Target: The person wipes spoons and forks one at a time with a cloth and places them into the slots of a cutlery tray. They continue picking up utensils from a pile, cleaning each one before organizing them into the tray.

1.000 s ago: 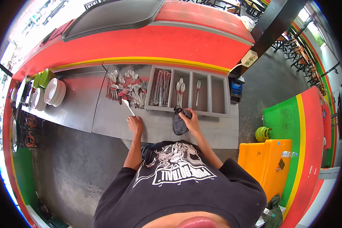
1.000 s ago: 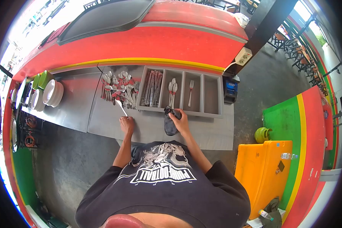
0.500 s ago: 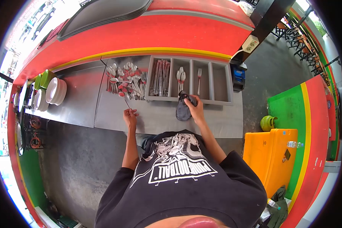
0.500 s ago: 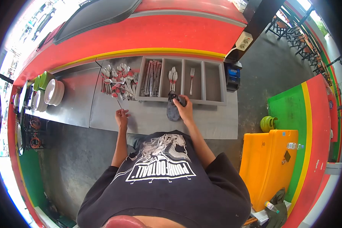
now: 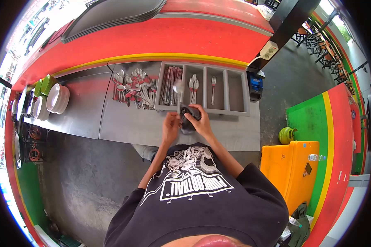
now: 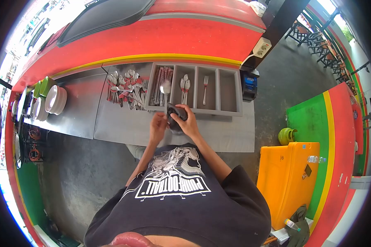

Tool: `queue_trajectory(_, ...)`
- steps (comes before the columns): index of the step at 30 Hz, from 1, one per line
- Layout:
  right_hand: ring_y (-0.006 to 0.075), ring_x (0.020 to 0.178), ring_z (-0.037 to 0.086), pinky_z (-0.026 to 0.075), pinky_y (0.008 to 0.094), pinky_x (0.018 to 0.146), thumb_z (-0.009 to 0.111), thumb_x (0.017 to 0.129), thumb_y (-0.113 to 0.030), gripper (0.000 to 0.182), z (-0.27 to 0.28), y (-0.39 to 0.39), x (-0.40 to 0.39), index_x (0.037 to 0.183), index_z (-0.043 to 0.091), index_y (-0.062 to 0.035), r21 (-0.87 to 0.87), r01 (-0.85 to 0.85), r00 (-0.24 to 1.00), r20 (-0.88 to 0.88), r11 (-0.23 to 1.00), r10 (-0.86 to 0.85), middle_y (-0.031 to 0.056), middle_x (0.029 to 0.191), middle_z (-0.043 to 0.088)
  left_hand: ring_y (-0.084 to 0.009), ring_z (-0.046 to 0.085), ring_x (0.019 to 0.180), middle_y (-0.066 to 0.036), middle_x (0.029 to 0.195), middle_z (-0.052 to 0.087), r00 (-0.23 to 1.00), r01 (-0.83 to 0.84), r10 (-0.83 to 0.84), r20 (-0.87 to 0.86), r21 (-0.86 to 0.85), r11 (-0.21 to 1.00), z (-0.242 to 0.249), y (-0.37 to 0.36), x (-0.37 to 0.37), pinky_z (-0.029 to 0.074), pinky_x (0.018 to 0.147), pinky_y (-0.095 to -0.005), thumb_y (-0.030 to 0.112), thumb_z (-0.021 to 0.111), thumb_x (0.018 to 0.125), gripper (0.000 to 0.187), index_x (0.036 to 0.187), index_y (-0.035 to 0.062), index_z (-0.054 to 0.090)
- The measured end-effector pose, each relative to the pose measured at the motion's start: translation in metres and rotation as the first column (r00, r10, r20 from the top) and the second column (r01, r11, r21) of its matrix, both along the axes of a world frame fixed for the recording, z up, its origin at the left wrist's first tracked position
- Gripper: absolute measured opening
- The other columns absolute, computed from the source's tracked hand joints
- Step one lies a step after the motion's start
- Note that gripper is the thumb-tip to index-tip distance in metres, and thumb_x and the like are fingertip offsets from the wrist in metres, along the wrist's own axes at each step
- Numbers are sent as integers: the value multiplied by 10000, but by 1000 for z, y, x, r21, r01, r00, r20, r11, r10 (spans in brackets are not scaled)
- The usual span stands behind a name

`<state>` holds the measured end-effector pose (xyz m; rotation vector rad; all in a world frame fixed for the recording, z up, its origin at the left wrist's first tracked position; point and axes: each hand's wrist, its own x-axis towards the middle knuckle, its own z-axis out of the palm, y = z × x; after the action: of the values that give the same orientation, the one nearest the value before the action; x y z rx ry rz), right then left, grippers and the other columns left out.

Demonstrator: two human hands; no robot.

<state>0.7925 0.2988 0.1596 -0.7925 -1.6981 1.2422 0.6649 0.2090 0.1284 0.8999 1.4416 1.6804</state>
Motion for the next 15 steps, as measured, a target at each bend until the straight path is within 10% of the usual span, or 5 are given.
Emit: queue_trajectory(15, 69, 778, 575, 470, 237, 710, 747, 855, -216, 345, -5, 7, 8, 1054, 631, 42, -361, 207, 967, -63, 909, -245, 26, 869, 652, -85, 420, 576, -15, 647, 519, 944, 232, -256, -207, -132, 964, 7, -21, 15, 355, 536, -260, 152, 517, 991, 179, 1083, -1, 521)
